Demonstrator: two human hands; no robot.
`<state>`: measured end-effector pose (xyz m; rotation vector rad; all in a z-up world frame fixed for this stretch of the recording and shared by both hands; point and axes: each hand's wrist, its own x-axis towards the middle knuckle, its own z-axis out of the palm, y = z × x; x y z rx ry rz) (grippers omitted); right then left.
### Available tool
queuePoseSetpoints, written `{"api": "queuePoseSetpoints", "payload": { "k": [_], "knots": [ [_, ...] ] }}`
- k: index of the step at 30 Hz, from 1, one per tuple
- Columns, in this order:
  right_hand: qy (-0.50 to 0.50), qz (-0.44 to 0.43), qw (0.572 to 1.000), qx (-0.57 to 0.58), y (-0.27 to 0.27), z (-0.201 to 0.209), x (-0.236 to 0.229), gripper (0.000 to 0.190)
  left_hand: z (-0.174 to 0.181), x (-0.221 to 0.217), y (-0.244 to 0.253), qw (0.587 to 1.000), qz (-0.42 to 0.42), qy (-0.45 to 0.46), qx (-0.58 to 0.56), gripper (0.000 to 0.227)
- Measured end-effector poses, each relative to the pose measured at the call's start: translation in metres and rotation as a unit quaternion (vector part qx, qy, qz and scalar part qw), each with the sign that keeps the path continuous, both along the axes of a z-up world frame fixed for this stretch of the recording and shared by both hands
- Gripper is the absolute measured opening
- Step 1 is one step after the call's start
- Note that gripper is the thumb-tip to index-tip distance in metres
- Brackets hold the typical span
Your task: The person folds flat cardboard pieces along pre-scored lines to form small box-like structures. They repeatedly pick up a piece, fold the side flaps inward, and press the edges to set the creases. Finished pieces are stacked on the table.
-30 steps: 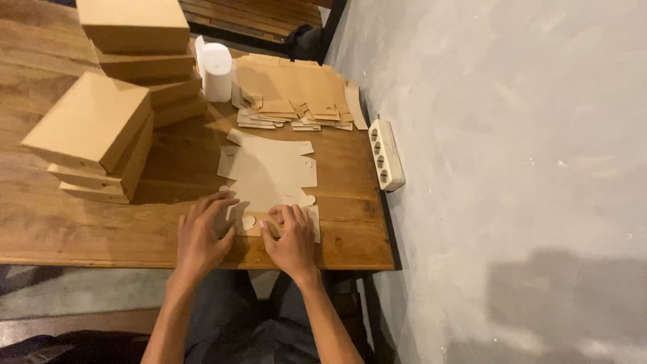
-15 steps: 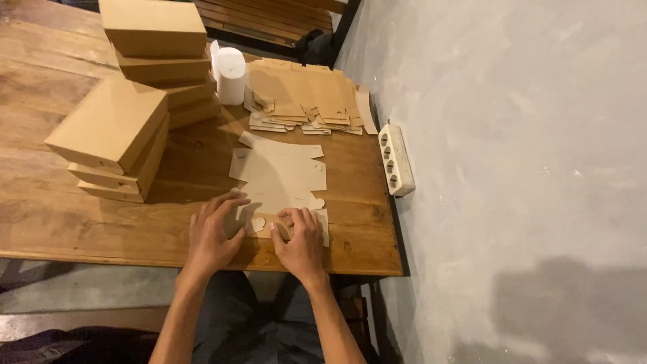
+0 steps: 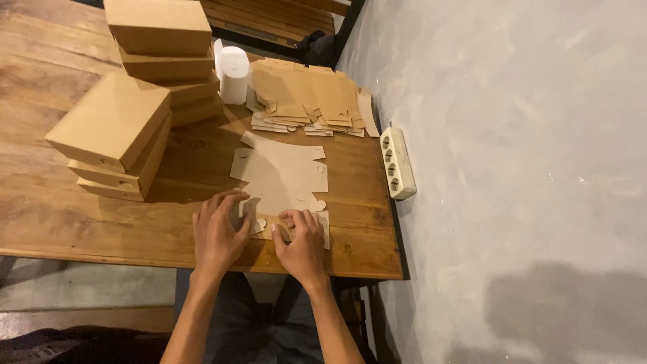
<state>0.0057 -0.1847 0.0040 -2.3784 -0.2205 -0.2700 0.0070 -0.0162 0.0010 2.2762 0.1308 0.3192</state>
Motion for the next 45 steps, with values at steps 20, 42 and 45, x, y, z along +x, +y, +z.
{"api": "queuePoseSetpoints", "payload": {
  "k": [20, 42, 45],
  "knots": [
    [-0.005, 0.002, 1.0, 0.006, -0.001, 0.001, -0.004, 0.018, -0.001, -0.006, 0.005, 0.999, -0.033, -0.003, -0.012, 0.042],
    [-0.078, 0.044, 0.996, 0.005, -0.005, -0.003, -0.001, 0.013, -0.029, -0.005, -0.002, 0.984, -0.006, -0.108, 0.143, 0.029],
    [-0.071, 0.03, 0.997, 0.024, -0.005, 0.001, -0.004, 0.012, -0.025, -0.013, -0.002, 0.976, -0.027, -0.141, 0.163, 0.022]
  ]
}}
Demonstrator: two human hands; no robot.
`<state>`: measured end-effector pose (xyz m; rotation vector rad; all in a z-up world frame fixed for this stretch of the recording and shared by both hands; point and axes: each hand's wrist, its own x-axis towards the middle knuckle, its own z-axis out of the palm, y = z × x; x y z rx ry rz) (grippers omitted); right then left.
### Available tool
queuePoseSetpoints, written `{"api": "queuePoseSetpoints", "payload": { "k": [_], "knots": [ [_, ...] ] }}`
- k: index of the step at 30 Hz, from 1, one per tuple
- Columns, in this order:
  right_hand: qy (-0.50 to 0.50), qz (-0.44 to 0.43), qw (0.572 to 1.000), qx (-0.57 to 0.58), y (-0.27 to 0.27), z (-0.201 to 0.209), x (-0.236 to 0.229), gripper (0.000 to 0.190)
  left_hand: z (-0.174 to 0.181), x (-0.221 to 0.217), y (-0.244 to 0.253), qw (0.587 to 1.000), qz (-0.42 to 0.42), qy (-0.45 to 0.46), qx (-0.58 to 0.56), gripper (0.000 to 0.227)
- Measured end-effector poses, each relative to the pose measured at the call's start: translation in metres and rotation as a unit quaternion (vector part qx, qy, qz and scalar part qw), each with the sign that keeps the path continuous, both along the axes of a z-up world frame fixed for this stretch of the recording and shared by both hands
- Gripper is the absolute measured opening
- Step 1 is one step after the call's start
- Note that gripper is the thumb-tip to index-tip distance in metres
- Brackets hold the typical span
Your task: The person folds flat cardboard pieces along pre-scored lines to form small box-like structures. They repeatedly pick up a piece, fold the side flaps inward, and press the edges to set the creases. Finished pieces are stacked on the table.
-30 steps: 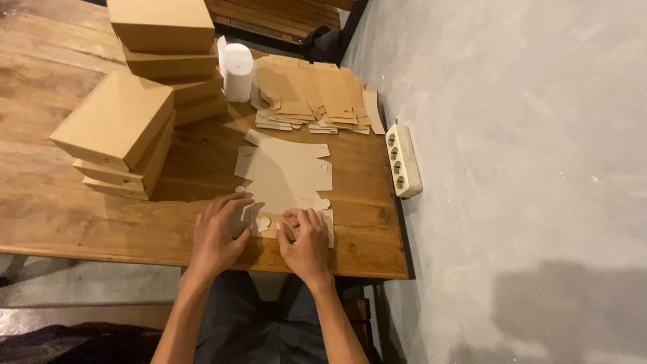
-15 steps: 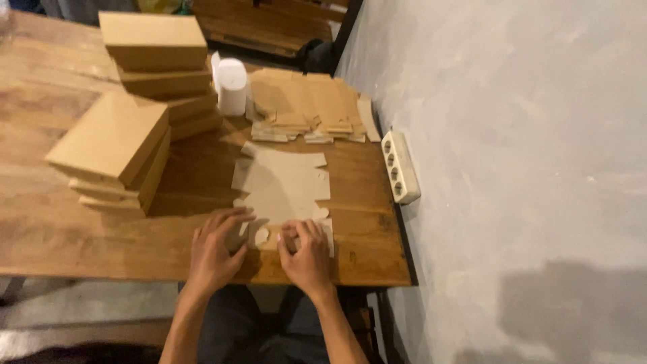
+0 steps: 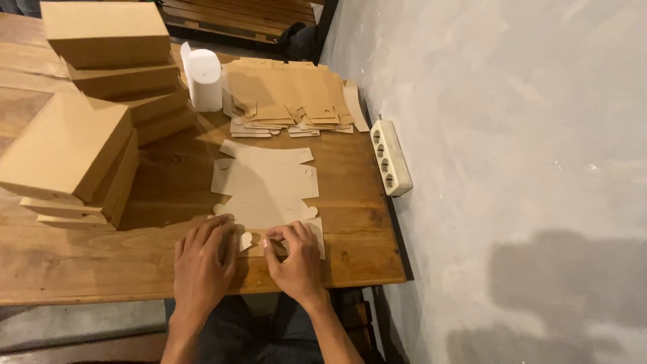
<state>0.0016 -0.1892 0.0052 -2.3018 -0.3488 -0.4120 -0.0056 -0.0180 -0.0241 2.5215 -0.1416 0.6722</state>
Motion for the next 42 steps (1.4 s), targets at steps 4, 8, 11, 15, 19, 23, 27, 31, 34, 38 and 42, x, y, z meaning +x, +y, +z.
{"api": "queuePoseSetpoints", "payload": {
  "k": [4, 8, 11, 15, 19, 23, 27, 31, 34, 38, 42],
  "knots": [
    [0.0, 0.007, 0.999, 0.031, -0.002, 0.001, 0.001, 0.02, 0.002, 0.0, 0.003, 1.0, -0.014, -0.003, 0.008, 0.025],
    [-0.004, 0.022, 0.998, 0.056, -0.004, 0.01, -0.001, 0.018, 0.016, -0.002, -0.002, 1.0, -0.017, -0.006, -0.015, 0.037],
    [0.01, 0.036, 0.997, 0.073, -0.008, 0.012, -0.002, 0.018, 0.009, -0.001, -0.003, 0.999, -0.026, -0.005, -0.038, 0.039],
    [0.023, 0.058, 0.992, 0.108, -0.014, 0.01, -0.005, 0.025, 0.0, -0.004, 0.01, 0.988, -0.075, 0.036, -0.13, 0.049],
    [-0.029, 0.073, 0.995, 0.058, -0.031, 0.009, -0.013, 0.036, 0.009, -0.005, 0.014, 0.976, -0.099, 0.042, -0.19, 0.036],
    [-0.031, 0.025, 0.995, 0.087, -0.052, 0.004, -0.024, 0.031, 0.019, -0.008, 0.018, 0.938, -0.166, 0.079, -0.292, 0.038],
    [-0.034, 0.002, 0.991, 0.132, -0.069, 0.003, -0.029, 0.021, 0.013, -0.009, 0.025, 0.911, -0.236, 0.104, -0.322, 0.033],
    [-0.026, -0.015, 0.991, 0.13, -0.071, -0.002, -0.026, 0.023, 0.019, -0.005, 0.023, 0.919, -0.24, 0.122, -0.288, 0.048],
    [-0.046, -0.019, 0.991, 0.121, -0.066, -0.002, -0.023, 0.022, 0.016, -0.003, 0.023, 0.906, -0.218, 0.191, -0.308, 0.049],
    [-0.065, -0.012, 0.997, 0.047, -0.065, -0.001, -0.028, 0.016, 0.017, -0.005, 0.017, 0.911, -0.174, 0.159, -0.339, 0.048],
    [-0.105, 0.03, 0.994, 0.014, -0.068, -0.003, -0.03, 0.014, 0.018, -0.004, 0.016, 0.928, -0.176, 0.153, -0.292, 0.051]
  ]
}}
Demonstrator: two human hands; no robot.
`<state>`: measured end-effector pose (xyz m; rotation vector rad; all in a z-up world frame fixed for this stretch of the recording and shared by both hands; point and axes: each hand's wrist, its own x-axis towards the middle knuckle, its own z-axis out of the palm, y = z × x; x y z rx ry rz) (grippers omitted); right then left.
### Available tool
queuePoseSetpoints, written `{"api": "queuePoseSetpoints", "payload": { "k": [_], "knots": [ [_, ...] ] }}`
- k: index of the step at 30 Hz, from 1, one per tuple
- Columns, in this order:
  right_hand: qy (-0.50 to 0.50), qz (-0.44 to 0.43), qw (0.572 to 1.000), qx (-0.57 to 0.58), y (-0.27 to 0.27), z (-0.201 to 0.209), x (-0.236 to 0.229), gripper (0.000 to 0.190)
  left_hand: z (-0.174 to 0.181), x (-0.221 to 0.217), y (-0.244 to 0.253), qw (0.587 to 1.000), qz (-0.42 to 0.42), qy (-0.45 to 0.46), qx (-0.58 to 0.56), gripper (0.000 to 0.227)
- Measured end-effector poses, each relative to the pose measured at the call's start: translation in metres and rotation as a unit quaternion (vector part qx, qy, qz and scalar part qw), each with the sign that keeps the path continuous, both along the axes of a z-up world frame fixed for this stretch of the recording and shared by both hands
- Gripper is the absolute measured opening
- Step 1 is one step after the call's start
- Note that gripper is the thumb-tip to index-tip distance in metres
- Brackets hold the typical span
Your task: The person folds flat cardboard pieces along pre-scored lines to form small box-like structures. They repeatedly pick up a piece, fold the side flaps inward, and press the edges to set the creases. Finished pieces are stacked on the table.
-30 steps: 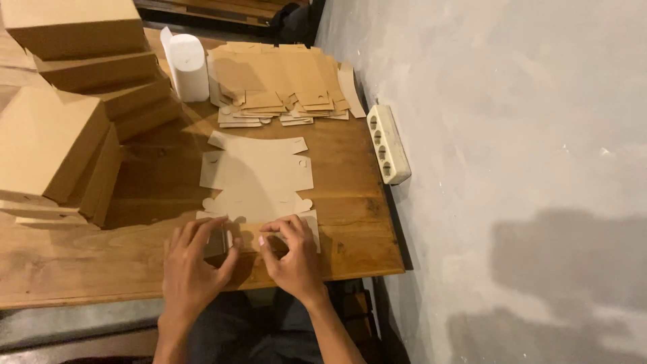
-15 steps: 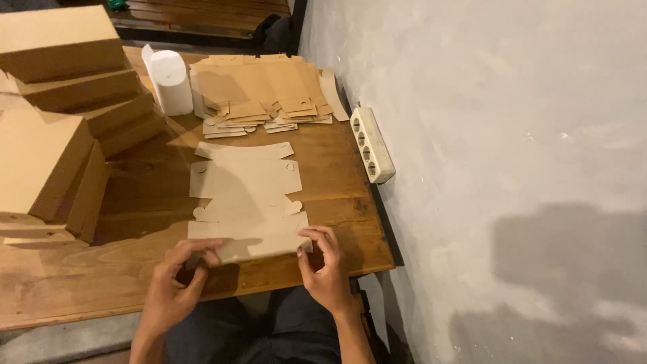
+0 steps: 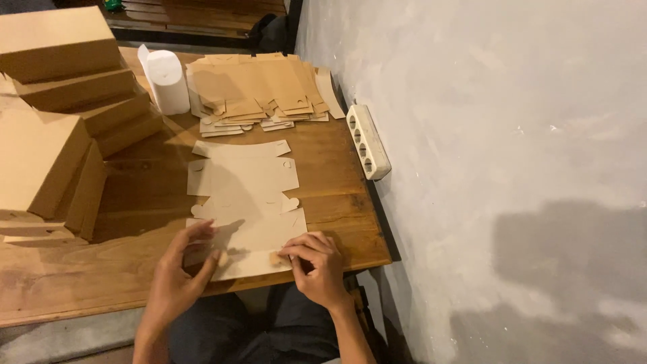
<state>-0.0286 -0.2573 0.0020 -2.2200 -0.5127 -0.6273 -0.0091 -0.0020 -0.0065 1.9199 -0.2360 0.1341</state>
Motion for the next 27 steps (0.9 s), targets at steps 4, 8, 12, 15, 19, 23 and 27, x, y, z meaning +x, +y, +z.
{"api": "queuePoseSetpoints", "payload": {
  "k": [4, 8, 12, 15, 19, 23, 27],
  "knots": [
    [-0.02, 0.003, 0.999, -0.034, -0.002, 0.0, 0.0, 0.013, -0.002, 0.004, 0.005, 0.995, -0.068, 0.015, 0.067, 0.048],
    [-0.001, 0.021, 0.999, -0.041, -0.005, -0.001, -0.001, 0.019, -0.002, 0.005, 0.004, 0.988, -0.108, -0.025, 0.105, 0.041],
    [0.025, 0.009, 0.999, -0.032, -0.002, 0.001, -0.003, 0.023, 0.013, 0.002, 0.004, 0.982, -0.126, -0.001, 0.142, 0.036],
    [0.044, 0.021, 0.999, -0.022, -0.002, 0.009, -0.003, 0.025, 0.003, 0.006, 0.014, 0.973, -0.198, -0.008, 0.122, 0.068],
    [0.072, 0.07, 0.995, 0.001, -0.011, 0.012, -0.006, 0.035, 0.003, 0.009, 0.019, 0.972, -0.207, -0.02, 0.108, 0.055],
    [0.105, 0.089, 0.99, 0.03, -0.018, 0.011, -0.003, 0.028, 0.014, 0.004, 0.017, 0.983, -0.168, 0.023, 0.069, 0.034],
    [0.188, 0.073, 0.969, 0.142, -0.022, 0.005, 0.001, 0.014, 0.03, 0.001, 0.01, 0.993, -0.11, 0.001, 0.046, 0.019]
  ]
}}
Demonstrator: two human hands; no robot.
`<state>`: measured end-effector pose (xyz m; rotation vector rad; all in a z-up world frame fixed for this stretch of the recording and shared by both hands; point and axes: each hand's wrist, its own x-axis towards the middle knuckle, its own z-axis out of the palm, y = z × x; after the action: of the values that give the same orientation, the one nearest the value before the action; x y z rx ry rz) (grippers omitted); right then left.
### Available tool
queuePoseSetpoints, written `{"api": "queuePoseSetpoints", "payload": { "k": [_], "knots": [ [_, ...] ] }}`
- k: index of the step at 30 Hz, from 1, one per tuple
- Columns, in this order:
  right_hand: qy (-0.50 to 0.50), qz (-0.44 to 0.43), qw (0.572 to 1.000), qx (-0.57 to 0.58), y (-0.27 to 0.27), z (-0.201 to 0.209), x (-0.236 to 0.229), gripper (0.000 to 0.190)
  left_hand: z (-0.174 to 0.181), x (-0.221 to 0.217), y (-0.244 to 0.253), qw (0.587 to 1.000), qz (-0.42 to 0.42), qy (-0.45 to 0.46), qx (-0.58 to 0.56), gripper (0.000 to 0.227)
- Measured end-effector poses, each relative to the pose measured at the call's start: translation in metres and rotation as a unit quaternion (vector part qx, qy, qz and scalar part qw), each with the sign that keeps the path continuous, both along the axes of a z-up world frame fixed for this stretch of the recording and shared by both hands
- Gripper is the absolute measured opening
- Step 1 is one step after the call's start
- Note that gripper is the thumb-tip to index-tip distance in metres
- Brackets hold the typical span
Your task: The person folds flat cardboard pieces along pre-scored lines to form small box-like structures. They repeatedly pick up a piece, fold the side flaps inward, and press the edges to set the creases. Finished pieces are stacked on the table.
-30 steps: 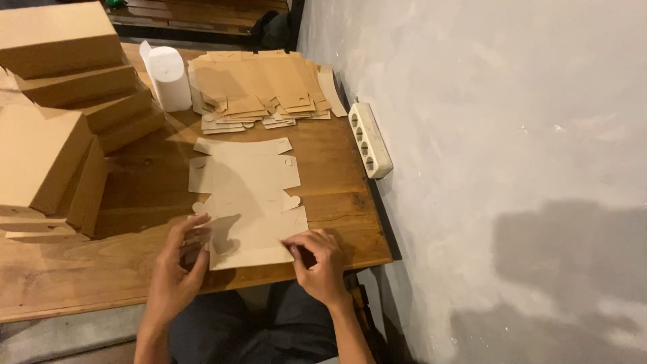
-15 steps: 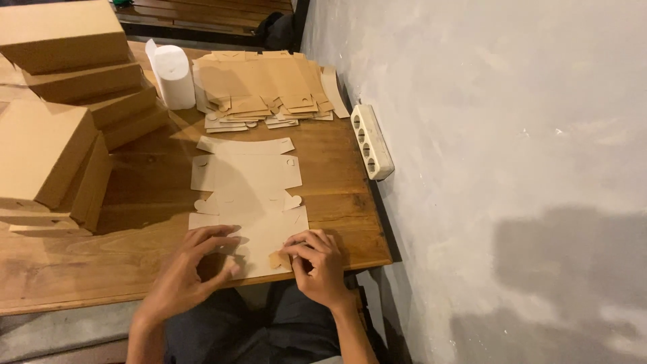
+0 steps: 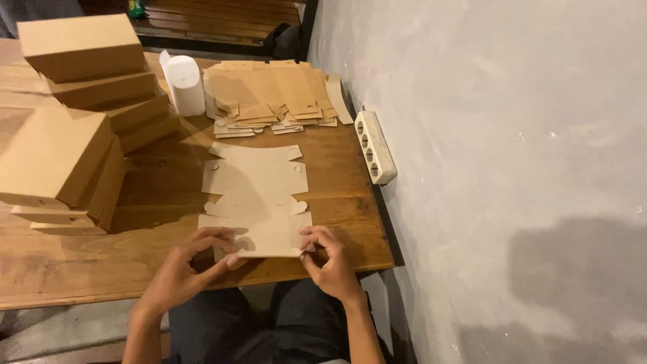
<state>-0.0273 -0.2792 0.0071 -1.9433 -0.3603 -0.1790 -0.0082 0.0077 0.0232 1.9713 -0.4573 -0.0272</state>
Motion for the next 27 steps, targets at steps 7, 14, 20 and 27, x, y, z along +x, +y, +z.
{"api": "queuePoseSetpoints", "payload": {
  "k": [7, 14, 20, 27],
  "knots": [
    [0.008, -0.089, 0.994, 0.056, 0.002, -0.01, 0.0, 0.029, -0.021, 0.01, -0.013, 0.991, 0.069, -0.109, 0.035, 0.022],
    [-0.168, -0.184, 0.964, 0.093, 0.015, -0.015, -0.035, 0.018, -0.024, -0.011, -0.031, 0.959, 0.049, -0.272, 0.069, 0.013],
    [0.008, -0.169, 0.985, 0.021, 0.018, 0.0, -0.052, 0.039, -0.034, -0.042, -0.08, 0.93, 0.068, -0.35, 0.089, 0.009],
    [0.112, -0.195, 0.969, -0.102, -0.005, 0.017, -0.024, 0.022, -0.034, -0.05, -0.123, 0.966, 0.035, -0.245, 0.081, 0.018]
  ]
}}
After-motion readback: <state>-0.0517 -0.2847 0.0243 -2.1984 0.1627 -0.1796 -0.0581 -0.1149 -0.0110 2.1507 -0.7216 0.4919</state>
